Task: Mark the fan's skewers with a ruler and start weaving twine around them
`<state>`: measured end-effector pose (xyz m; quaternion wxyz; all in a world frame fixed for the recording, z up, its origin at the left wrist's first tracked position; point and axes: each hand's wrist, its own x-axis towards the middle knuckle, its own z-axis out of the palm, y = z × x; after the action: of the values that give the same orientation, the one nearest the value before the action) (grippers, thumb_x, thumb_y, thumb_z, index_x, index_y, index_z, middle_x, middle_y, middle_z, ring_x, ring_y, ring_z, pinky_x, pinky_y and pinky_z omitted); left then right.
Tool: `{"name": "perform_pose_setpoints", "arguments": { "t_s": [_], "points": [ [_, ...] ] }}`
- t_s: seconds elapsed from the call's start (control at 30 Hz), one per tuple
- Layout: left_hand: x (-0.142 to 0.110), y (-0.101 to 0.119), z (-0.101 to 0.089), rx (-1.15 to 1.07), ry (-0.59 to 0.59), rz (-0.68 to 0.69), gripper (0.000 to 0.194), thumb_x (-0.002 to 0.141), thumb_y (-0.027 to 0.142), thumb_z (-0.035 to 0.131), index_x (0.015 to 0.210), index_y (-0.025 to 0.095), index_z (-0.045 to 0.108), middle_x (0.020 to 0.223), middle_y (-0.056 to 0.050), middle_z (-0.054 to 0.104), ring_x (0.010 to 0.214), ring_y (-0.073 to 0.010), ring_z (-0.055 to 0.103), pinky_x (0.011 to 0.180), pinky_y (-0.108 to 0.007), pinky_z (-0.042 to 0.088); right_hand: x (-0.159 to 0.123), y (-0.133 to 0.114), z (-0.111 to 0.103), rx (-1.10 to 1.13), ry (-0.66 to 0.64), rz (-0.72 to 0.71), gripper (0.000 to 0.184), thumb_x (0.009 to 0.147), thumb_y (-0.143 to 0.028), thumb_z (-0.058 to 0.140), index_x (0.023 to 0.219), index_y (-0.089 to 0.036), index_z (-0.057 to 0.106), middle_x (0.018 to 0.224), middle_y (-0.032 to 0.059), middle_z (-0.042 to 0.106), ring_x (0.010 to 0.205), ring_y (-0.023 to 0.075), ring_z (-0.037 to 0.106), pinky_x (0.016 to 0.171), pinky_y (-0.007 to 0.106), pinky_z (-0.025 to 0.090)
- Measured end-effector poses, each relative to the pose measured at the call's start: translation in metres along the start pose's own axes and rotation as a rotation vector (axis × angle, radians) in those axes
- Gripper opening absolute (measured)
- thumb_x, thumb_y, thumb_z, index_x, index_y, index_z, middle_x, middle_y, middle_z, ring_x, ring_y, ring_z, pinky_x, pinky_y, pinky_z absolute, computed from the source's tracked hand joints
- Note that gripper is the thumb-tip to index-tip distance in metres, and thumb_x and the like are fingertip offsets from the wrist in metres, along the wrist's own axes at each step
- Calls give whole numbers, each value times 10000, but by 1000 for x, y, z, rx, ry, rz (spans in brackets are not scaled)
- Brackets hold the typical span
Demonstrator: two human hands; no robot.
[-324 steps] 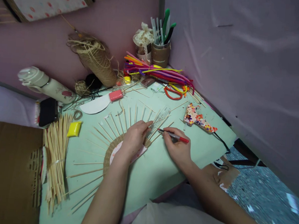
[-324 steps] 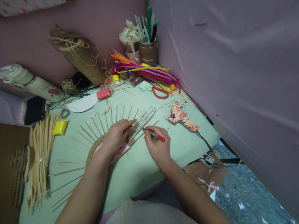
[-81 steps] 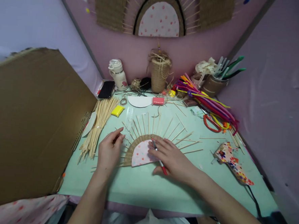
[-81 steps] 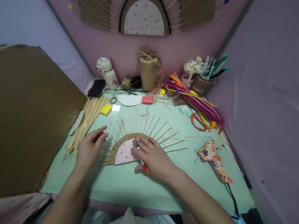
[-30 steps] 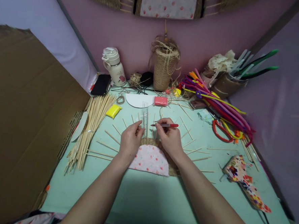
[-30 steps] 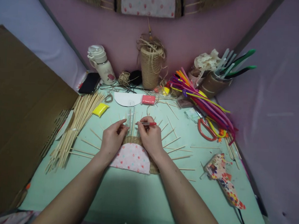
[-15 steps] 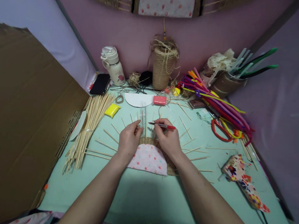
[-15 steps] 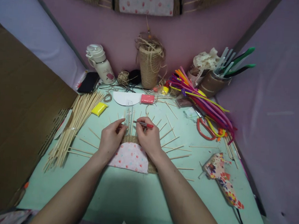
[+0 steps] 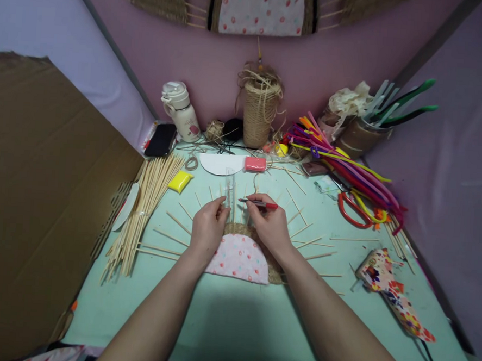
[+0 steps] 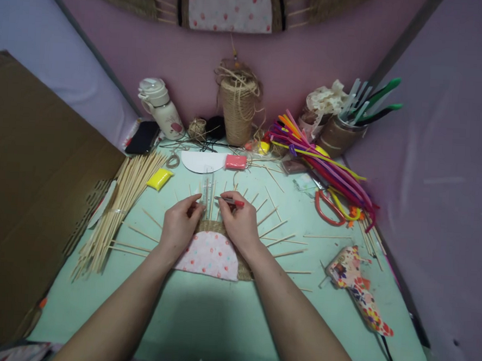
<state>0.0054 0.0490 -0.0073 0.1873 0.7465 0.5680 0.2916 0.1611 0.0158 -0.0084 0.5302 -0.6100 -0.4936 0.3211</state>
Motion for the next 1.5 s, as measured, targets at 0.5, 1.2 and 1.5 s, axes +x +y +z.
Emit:
{"name": "perform_pose_setpoints", "arguments": {
  "t_s": [0.5,1.2,1.5],
  "points": [
    [2,-4,3,37,-12,48,274,871,222,578,1110,138,681,961,-97,737,900,-211,679,827,-333,512,1,-2,0,-76,3,-43,197,862,-297,527,914,-187,682,765,28,709,664,160,638,675,268,485],
    [3,-5,3,38,-25,46,258,876,220,570,1086,136,693,959,-104,738,900,-216,679,824,-337,509,2,2,2,-95,-16,-32,195,866,-305,537,921,-203,694,766,36,734,693,180,682,648,275,498],
    [2,-7,4,45,-10,55,252,876,233,566,1082,167,694,960,-88,739,904,-214,681,827,-337,516,1,4,2,-111,-22,-32,210,870,-327,541,924,-199,698,771,51,744,715,196,696,640,284,503]
  ]
}}
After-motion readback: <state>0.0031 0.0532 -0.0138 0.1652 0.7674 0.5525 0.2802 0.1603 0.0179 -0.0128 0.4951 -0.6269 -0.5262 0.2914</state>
